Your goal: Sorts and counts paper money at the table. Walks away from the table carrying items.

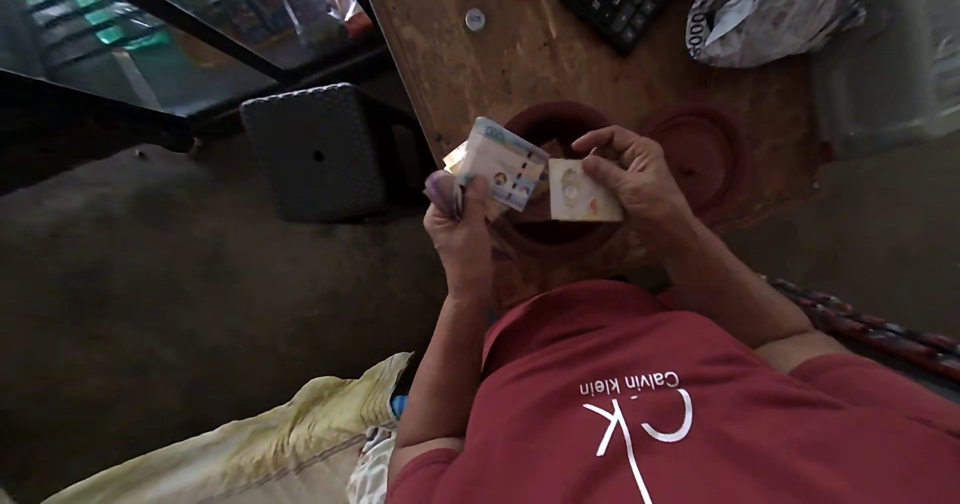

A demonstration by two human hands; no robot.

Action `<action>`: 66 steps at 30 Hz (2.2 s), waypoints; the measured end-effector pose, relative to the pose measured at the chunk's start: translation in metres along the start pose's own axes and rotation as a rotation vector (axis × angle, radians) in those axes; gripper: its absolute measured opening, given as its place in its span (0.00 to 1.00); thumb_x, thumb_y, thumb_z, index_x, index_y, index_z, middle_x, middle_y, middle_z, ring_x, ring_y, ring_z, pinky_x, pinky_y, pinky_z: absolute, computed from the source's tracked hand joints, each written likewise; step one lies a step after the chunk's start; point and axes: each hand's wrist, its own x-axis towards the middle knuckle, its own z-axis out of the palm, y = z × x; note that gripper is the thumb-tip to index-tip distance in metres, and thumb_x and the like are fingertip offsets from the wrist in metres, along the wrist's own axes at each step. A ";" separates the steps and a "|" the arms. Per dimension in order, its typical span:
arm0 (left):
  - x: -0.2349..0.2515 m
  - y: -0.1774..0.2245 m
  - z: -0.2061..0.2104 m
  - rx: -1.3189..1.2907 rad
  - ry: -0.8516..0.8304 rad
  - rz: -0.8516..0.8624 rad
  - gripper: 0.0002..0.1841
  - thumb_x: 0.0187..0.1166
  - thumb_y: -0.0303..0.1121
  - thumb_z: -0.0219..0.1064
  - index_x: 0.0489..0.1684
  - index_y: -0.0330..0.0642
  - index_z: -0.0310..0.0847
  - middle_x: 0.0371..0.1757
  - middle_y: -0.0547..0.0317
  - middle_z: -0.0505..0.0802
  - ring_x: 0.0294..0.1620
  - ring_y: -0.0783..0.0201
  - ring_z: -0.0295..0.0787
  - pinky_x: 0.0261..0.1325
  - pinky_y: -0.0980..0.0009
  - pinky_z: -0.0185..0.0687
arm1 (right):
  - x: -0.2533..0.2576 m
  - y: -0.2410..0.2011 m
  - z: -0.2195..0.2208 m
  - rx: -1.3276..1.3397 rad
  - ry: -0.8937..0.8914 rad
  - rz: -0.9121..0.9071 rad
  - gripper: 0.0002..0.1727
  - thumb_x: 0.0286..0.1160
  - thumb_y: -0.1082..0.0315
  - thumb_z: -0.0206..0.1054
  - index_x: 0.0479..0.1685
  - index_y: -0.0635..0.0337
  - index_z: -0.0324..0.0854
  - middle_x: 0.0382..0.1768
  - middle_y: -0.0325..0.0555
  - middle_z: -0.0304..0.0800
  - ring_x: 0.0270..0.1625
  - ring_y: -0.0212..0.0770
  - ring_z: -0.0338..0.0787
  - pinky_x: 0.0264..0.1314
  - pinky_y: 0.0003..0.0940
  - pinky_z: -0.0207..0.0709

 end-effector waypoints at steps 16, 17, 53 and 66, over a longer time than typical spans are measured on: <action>0.005 0.001 -0.015 -0.068 0.018 -0.043 0.05 0.86 0.34 0.66 0.38 0.57 0.84 0.28 0.76 0.90 0.21 0.82 0.82 0.23 0.86 0.79 | 0.009 0.003 -0.035 0.207 0.127 -0.006 0.16 0.77 0.84 0.61 0.60 0.64 0.79 0.48 0.42 0.91 0.49 0.35 0.93 0.58 0.36 0.89; 0.005 0.001 -0.015 -0.072 0.020 -0.048 0.06 0.86 0.34 0.66 0.37 0.57 0.84 0.28 0.76 0.90 0.20 0.82 0.82 0.23 0.86 0.79 | 0.009 0.003 -0.034 0.202 0.149 -0.014 0.13 0.77 0.83 0.62 0.56 0.63 0.81 0.44 0.40 0.92 0.47 0.34 0.93 0.56 0.35 0.90; 0.019 0.003 -0.014 -0.076 -0.033 -0.222 0.06 0.87 0.31 0.62 0.41 0.54 0.82 0.23 0.75 0.86 0.12 0.83 0.71 0.15 0.88 0.69 | 0.022 0.002 -0.041 0.266 0.235 -0.055 0.06 0.81 0.79 0.61 0.44 0.58 0.79 0.39 0.38 0.92 0.40 0.35 0.95 0.49 0.37 0.93; 0.020 0.003 -0.017 -0.073 -0.019 -0.160 0.05 0.86 0.31 0.64 0.42 0.55 0.83 0.24 0.75 0.86 0.13 0.83 0.72 0.15 0.88 0.70 | 0.026 -0.003 -0.037 0.404 0.126 -0.012 0.07 0.84 0.76 0.58 0.43 0.56 0.80 0.39 0.40 0.92 0.41 0.35 0.94 0.52 0.36 0.91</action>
